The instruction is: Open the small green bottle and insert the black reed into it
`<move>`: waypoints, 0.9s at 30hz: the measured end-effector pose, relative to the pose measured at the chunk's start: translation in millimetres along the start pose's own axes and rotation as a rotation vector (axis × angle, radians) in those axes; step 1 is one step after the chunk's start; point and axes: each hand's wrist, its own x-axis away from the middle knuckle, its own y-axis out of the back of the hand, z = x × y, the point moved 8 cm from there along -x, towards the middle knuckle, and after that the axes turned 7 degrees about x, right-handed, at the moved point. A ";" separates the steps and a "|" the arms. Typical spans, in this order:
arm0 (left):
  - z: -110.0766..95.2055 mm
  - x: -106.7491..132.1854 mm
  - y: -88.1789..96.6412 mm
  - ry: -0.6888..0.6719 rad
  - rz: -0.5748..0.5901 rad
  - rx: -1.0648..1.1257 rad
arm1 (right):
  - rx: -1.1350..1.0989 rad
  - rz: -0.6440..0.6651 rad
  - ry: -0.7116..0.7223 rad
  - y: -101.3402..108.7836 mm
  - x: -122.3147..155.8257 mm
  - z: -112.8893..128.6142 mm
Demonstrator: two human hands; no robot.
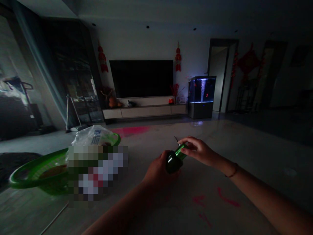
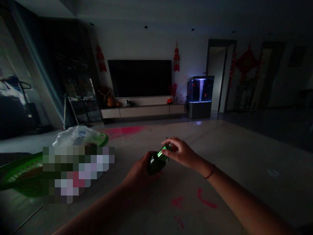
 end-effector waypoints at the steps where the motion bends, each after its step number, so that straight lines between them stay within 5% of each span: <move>1: -0.6 0.0 0.0 -0.007 0.002 0.005 | 0.011 -0.006 0.019 -0.7 0.1 1.2; 14: 0.0 0.7 1.6 -0.001 -0.020 0.024 | 0.095 0.049 0.180 2.0 4.6 19.8; 27: -1.2 -0.1 -0.8 -0.010 -0.008 0.022 | 0.038 0.007 -0.015 -3.8 0.3 -4.0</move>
